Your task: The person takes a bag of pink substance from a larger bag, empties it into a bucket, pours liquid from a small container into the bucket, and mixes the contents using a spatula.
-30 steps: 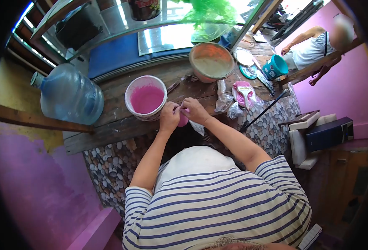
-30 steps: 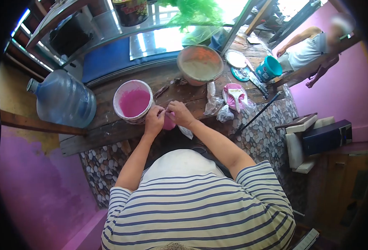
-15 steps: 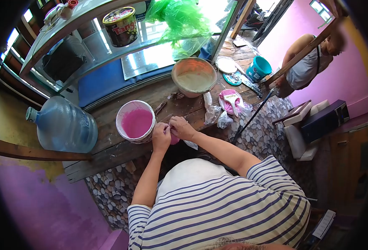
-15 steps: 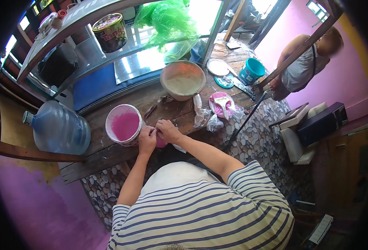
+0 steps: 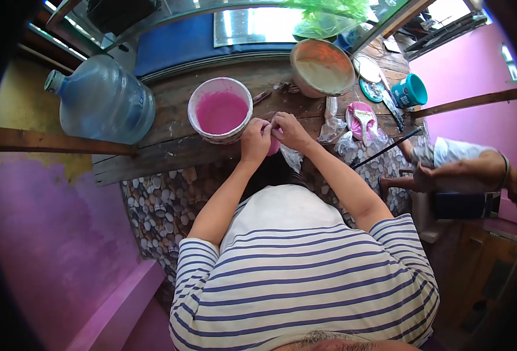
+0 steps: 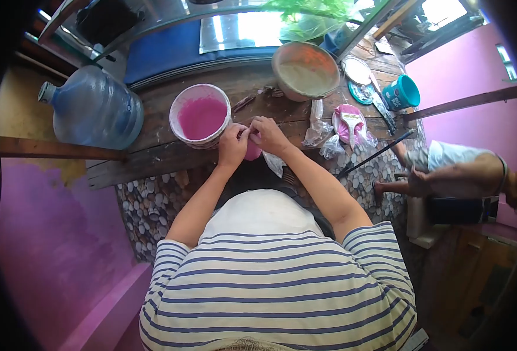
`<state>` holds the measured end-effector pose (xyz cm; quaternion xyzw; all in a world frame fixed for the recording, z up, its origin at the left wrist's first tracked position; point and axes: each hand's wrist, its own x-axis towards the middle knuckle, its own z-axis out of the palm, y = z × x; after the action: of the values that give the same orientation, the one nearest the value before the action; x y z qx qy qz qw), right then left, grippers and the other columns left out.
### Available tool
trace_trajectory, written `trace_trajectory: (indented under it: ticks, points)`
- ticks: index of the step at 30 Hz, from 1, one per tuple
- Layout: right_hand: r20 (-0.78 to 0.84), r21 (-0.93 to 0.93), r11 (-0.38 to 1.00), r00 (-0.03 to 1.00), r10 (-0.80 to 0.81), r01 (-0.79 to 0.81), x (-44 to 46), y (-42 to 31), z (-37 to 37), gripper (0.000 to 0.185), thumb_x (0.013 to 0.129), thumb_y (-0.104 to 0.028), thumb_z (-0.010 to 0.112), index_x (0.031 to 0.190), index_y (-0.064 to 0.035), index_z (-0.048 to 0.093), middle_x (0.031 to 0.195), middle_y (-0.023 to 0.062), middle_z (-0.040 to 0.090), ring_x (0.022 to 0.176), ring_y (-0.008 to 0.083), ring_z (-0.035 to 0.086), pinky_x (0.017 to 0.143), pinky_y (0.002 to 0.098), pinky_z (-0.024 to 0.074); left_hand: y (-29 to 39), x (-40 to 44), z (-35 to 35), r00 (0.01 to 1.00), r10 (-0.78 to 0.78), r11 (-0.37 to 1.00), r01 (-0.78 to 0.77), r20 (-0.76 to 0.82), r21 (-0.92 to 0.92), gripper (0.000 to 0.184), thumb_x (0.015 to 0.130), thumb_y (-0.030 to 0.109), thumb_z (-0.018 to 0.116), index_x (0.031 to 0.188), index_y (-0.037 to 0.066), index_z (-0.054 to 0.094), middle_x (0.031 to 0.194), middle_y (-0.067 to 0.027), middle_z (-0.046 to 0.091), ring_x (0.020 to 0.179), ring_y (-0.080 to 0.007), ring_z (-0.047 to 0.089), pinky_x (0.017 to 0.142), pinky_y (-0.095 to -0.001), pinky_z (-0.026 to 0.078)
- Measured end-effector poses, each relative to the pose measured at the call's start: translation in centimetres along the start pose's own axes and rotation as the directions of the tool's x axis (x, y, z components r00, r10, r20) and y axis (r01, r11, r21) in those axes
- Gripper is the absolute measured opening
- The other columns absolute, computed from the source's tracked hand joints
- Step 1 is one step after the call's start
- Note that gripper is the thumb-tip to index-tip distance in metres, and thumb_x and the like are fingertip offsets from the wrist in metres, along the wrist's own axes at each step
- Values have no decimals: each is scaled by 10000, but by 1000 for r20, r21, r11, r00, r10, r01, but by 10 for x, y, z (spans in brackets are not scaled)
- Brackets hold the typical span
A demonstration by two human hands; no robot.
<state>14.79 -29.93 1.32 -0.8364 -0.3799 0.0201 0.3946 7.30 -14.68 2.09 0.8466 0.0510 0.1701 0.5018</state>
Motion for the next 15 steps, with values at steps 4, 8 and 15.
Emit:
trace_trajectory:
  ticks: [4,8,15]
  points:
    - [60,112,993,998,-27,20,4,7,-8,127,796,-102,714,818,1,642,862,150,637,846,352,631,757,432,507,-7,-5,2,1000,3,1000,-4,-19,-31,111,898,99,667,956,7,686,960,-157,673,894,-350,662,805,-415,520]
    - [117,140,990,992,-46,30,6,6,-15,115,797,-94,726,857,-1,695,866,155,642,841,349,641,757,422,521,-26,-19,12,996,72,997,-74,-49,-24,135,909,103,662,995,1,686,995,-157,687,936,-346,668,853,-399,521]
    - [149,132,980,980,129,-149,5,-3,-22,150,849,-133,709,892,10,708,885,163,658,838,329,650,751,401,517,-33,-19,15,998,-55,992,52,-24,-114,123,921,118,662,979,12,684,957,-142,685,897,-316,677,814,-381,525]
